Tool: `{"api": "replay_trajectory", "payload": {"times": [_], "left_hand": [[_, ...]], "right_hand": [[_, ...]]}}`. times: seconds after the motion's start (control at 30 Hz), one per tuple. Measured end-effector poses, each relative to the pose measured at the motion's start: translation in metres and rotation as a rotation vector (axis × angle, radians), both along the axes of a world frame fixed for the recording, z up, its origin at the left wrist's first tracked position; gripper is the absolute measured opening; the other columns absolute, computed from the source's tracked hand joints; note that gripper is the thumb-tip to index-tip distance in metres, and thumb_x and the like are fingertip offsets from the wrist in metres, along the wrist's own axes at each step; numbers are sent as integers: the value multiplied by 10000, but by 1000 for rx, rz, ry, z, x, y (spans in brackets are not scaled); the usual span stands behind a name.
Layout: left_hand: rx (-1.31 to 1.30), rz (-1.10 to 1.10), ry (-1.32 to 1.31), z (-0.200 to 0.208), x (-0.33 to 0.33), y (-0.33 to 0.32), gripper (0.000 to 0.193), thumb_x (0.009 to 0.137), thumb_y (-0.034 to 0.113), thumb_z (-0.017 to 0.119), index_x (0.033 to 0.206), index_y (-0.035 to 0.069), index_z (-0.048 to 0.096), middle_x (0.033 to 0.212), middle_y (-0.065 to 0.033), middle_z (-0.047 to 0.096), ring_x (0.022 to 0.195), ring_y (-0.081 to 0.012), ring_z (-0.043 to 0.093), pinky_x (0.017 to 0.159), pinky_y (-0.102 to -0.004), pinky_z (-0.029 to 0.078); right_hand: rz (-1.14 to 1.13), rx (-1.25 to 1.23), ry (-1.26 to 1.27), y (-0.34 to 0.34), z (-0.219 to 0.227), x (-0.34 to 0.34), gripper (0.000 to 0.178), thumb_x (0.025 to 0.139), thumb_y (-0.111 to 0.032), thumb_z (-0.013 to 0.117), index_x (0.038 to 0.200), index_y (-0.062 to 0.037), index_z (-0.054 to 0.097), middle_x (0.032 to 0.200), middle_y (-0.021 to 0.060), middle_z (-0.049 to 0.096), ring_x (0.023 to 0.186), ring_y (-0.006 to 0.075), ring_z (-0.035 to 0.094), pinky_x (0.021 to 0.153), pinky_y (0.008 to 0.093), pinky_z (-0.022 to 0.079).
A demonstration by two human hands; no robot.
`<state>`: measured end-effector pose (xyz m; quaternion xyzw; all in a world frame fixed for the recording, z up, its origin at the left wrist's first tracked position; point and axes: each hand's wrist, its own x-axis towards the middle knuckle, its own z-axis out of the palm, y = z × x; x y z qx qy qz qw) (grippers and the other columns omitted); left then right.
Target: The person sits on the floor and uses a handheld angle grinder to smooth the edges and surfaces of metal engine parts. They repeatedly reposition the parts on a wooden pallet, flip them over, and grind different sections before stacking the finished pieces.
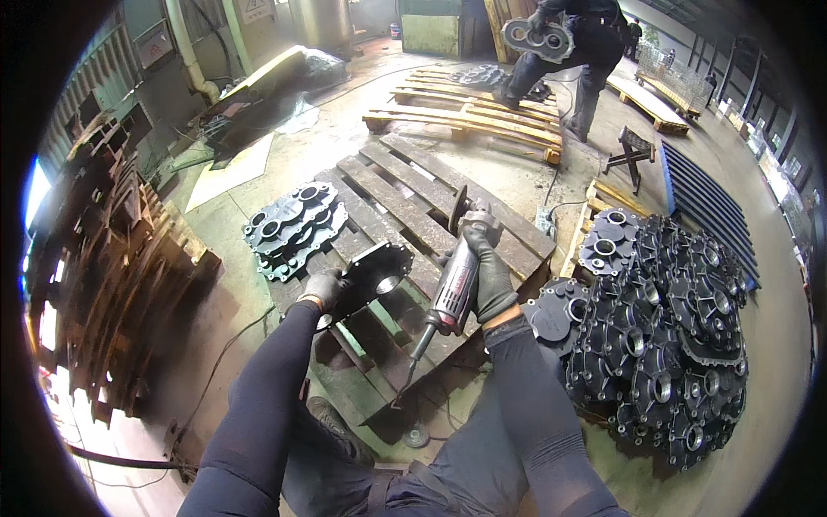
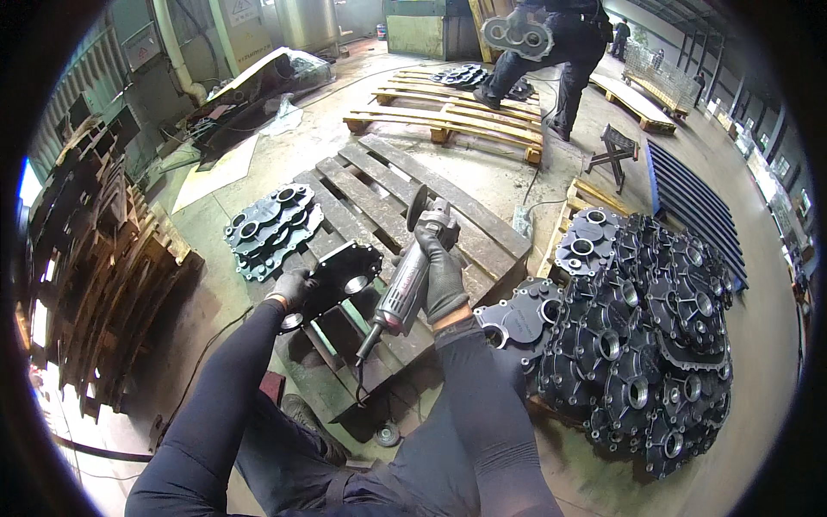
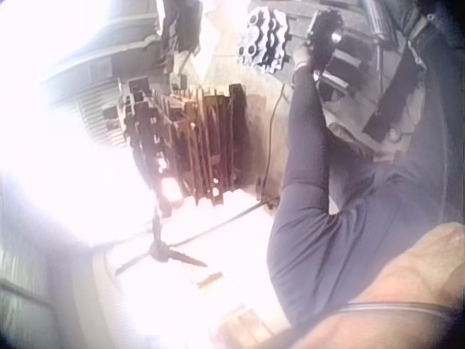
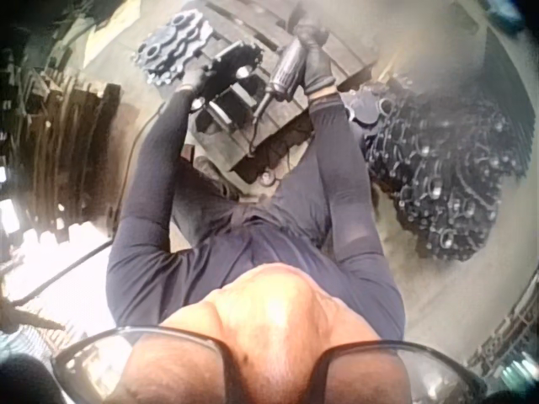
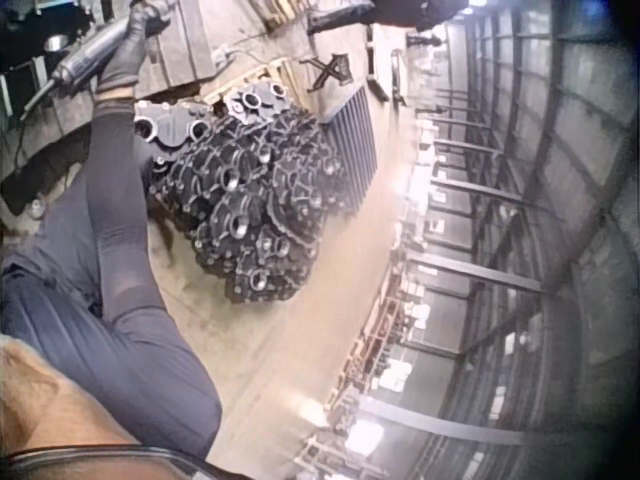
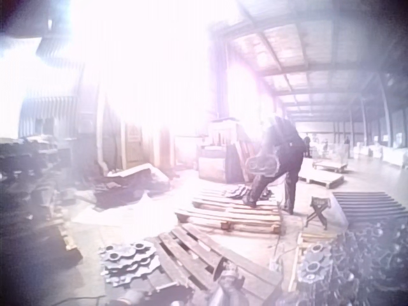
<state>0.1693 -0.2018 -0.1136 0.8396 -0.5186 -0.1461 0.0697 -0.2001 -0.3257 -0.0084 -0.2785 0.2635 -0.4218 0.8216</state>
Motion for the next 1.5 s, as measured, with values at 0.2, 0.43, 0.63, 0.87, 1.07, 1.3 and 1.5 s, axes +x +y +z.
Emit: {"api": "replay_trajectory", "payload": {"times": [0.2,0.43,0.63,0.87,1.07,1.3,1.5], "left_hand": [[29,-25,23,5,0,6,416,1046,385,713,1352,111,779,1311,-253,772,1255,-425,727,1078,-516,560],[235,-258,84,-6,42,-2,446,927,422,830,1164,45,819,1081,-214,824,1039,-381,801,911,-493,604],[189,-326,205,9,-6,6,392,976,363,761,1199,42,777,1166,-247,795,1158,-436,750,990,-519,582],[165,-326,297,5,-7,4,377,1019,321,728,1247,22,743,1207,-262,780,1205,-458,727,1027,-527,570],[129,-242,360,24,42,-13,330,1024,304,718,1231,52,764,1095,-239,786,1059,-423,760,935,-507,574],[143,-112,550,73,135,-45,314,1037,274,777,1228,25,756,936,-107,766,842,-170,700,806,-388,577],[3,-70,560,106,239,-85,363,1031,274,793,1242,-20,758,924,-65,756,836,-138,687,791,-356,579]], "right_hand": [[0,29,-1,2,10,-4,507,975,-421,860,1206,-36,626,891,106,724,719,273,764,640,440,674],[47,54,125,1,-1,14,564,965,-531,847,1239,-83,641,918,100,731,718,228,739,674,374,667],[136,124,261,0,-3,46,607,968,-507,839,1211,9,629,951,144,752,748,229,772,662,343,685],[163,134,376,-8,-26,83,618,977,-561,823,1175,5,675,949,126,783,744,207,785,652,329,685],[158,200,361,-15,-24,98,566,1016,-510,803,1244,-12,658,959,119,784,751,210,788,646,330,687],[39,165,537,-21,-11,100,497,1037,-460,792,1259,-37,655,994,97,766,764,206,786,634,328,676],[-18,118,606,-8,3,96,612,1006,-501,788,1320,-1,625,1042,134,742,864,234,783,735,341,659]]}}
